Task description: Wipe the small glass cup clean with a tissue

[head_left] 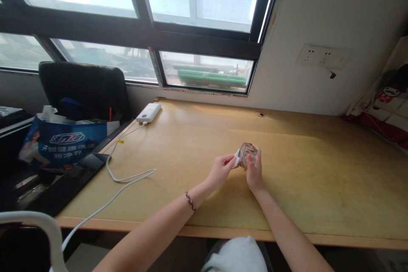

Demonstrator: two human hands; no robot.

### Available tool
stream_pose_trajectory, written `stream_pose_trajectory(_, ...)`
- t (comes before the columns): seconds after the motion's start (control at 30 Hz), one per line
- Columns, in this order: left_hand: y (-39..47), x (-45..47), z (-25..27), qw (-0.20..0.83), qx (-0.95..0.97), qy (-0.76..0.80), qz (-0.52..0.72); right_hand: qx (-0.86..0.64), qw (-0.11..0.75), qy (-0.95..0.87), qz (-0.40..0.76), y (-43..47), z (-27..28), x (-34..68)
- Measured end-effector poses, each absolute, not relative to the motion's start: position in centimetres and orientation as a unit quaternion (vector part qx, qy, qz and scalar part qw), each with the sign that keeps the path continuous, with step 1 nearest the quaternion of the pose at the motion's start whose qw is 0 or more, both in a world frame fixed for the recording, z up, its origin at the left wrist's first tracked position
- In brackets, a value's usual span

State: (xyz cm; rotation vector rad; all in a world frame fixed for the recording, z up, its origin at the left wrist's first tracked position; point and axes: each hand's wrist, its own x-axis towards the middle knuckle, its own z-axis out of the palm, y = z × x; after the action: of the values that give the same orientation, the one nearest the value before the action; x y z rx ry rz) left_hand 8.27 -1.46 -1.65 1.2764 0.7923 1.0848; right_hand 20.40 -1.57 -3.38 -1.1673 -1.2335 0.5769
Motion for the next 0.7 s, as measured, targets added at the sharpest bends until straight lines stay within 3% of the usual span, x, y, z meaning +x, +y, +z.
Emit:
stream_pose_trajectory(0.1,-1.7,8.4,-1.3,0.688,0.477,0.293,0.461,-0.555,0.577,-0.570,0.183,-1.5,-3.0,20.6)
stream_pose_trajectory(0.23,-1.7,8.3,-1.3,0.702,0.437,0.304,0.473,-0.597,0.529,-0.595,0.094,-1.4,-2.3,20.8)
stream_pose_trajectory(0.43,-1.0,7.6,-1.2,0.594,0.491,0.368,0.521,-0.610,0.494,-0.619,0.005,-1.5,-1.6,20.7)
stream_pose_trajectory(0.7,-0.4,7.2,-1.5,0.443,0.548,0.427,0.566,-0.559,0.435,-0.706,0.004,-1.9,-1.2,20.8)
